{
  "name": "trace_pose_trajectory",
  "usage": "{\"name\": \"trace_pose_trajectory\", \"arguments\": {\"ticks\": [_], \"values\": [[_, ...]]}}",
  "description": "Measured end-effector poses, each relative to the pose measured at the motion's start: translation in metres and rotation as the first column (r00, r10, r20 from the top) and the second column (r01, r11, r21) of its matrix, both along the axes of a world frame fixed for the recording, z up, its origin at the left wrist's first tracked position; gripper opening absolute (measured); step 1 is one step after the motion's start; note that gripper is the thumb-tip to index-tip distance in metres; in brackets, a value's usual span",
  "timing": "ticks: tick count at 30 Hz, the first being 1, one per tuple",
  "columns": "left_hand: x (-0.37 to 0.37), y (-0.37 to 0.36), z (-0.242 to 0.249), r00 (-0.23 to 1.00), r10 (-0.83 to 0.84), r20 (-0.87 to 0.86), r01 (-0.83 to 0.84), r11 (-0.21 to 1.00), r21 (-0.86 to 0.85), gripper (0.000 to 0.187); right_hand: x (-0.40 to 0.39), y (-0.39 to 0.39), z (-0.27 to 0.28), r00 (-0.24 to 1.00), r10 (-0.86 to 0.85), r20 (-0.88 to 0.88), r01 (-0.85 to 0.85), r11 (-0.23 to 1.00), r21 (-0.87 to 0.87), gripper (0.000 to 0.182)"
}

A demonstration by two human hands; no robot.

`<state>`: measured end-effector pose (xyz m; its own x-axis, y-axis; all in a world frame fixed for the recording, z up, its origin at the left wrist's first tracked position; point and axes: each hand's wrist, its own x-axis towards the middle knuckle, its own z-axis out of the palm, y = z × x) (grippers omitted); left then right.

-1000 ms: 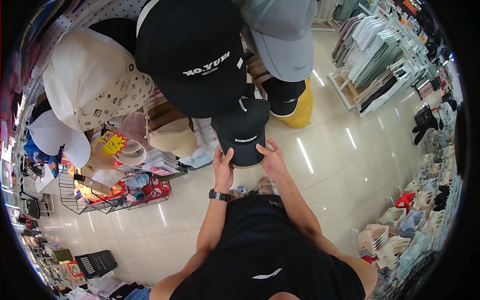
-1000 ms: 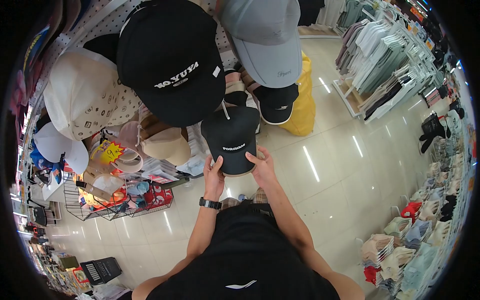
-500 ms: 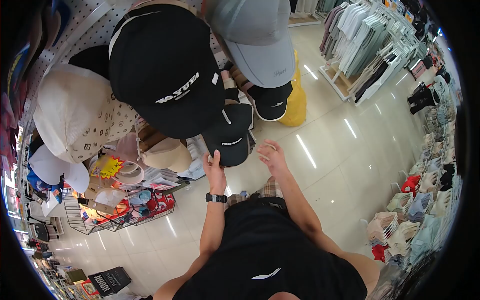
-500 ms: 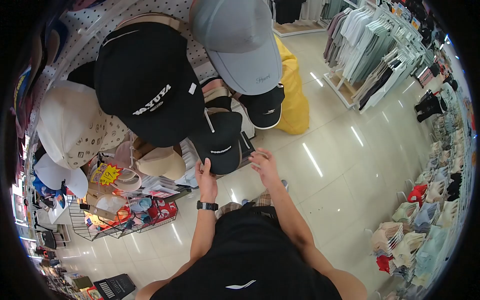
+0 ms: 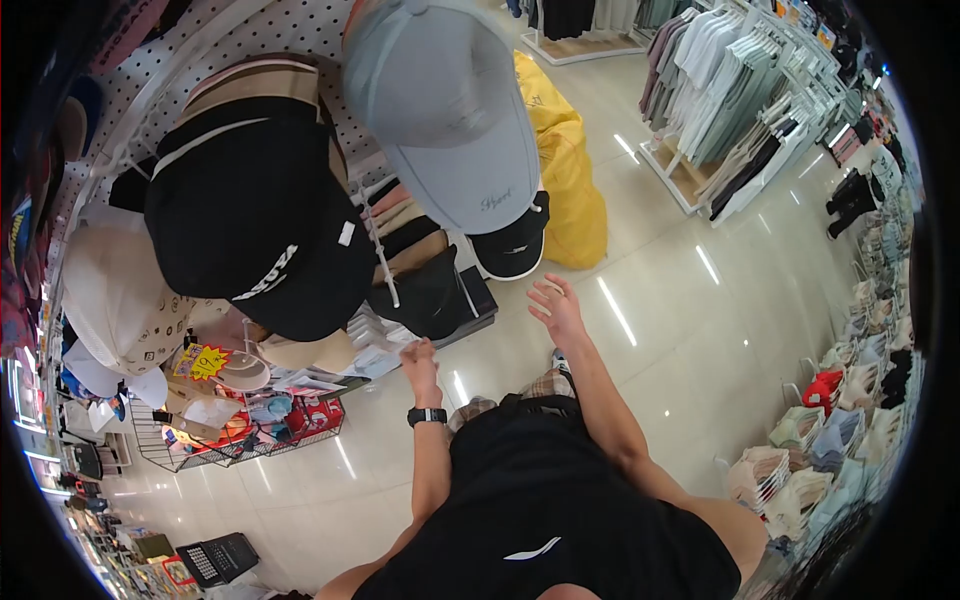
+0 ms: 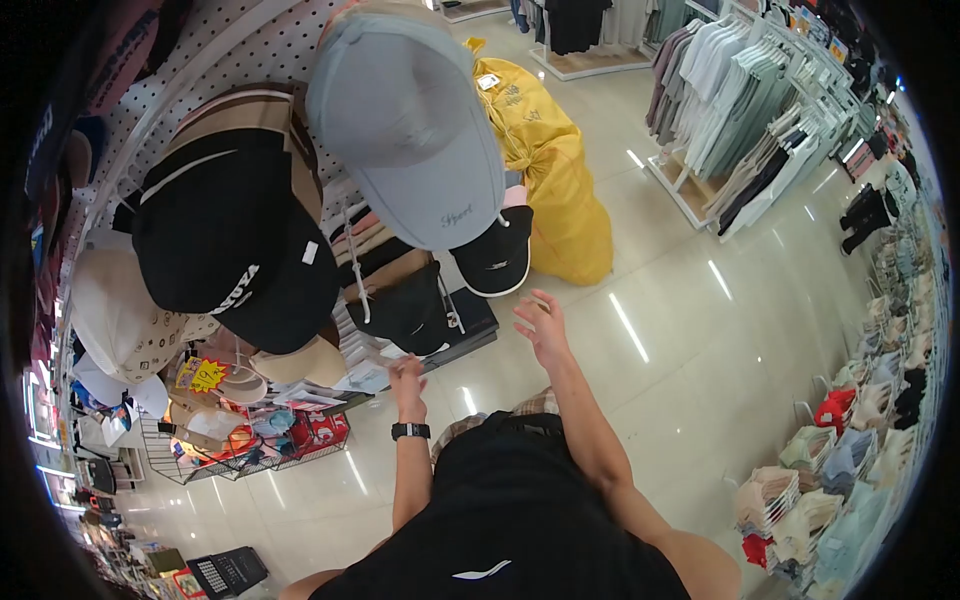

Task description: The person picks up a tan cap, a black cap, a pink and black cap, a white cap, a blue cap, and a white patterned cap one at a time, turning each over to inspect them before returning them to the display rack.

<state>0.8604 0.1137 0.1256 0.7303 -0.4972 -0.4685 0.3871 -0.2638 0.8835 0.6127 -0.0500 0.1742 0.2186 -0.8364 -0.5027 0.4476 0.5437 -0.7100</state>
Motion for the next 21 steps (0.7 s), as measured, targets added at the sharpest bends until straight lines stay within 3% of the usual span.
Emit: {"name": "trace_pose_trajectory", "arguments": {"ticks": [1, 2, 4, 5, 7, 12, 14, 16, 19, 21], "values": [[-0.004, 0.001, 0.001, 0.984, -0.174, -0.041, 0.177, 0.981, 0.082, 0.029, -0.003, -0.008, -0.001, 1.000, 0.022, 0.000, -0.022, 1.000, -0.009, 0.056], [-0.010, -0.003, 0.001, 0.986, -0.160, -0.038, 0.163, 0.983, 0.082, 0.029, -0.005, -0.017, -0.002, 0.999, 0.046, -0.001, -0.046, 0.999, -0.018, 0.060], [-0.029, -0.011, 0.018, 0.841, -0.477, -0.256, 0.505, 0.862, 0.052, 0.026, -0.005, -0.033, 0.002, 0.996, 0.088, -0.015, -0.089, 0.995, -0.034, 0.067], [-0.040, -0.017, 0.026, 0.849, -0.462, -0.256, 0.490, 0.870, 0.057, 0.026, -0.005, -0.039, 0.003, 0.993, 0.115, -0.034, -0.116, 0.992, -0.047, 0.073], [-0.066, -0.036, 0.044, 0.749, -0.639, -0.176, 0.634, 0.768, -0.091, 0.034, -0.006, -0.053, 0.011, 0.983, 0.176, -0.050, -0.178, 0.982, -0.055, 0.080], [-0.109, -0.095, 0.061, 0.782, -0.621, -0.054, 0.591, 0.766, -0.252, 0.061, -0.007, -0.093, 0.023, 0.946, 0.312, -0.083, -0.319, 0.942, -0.104, 0.098], [-0.120, -0.121, 0.053, 0.896, -0.441, -0.051, 0.407, 0.862, -0.302, 0.067, -0.010, -0.106, 0.029, 0.928, 0.368, -0.060, -0.373, 0.918, -0.136, 0.105], [-0.123, -0.142, 0.057, 0.910, -0.415, -0.015, 0.386, 0.857, -0.342, 0.068, -0.014, -0.118, 0.031, 0.904, 0.426, -0.032, -0.426, 0.892, -0.149, 0.105], [-0.127, -0.165, 0.049, 0.969, -0.203, -0.139, 0.120, 0.884, -0.452, 0.063, -0.022, -0.136, 0.017, 0.861, 0.509, -0.013, -0.506, 0.851, -0.140, 0.102], [-0.131, -0.171, 0.043, 0.974, -0.144, -0.175, 0.051, 0.890, -0.453, 0.069, -0.029, -0.145, 0.010, 0.840, 0.542, -0.024, -0.540, 0.833, -0.121, 0.099]]}}
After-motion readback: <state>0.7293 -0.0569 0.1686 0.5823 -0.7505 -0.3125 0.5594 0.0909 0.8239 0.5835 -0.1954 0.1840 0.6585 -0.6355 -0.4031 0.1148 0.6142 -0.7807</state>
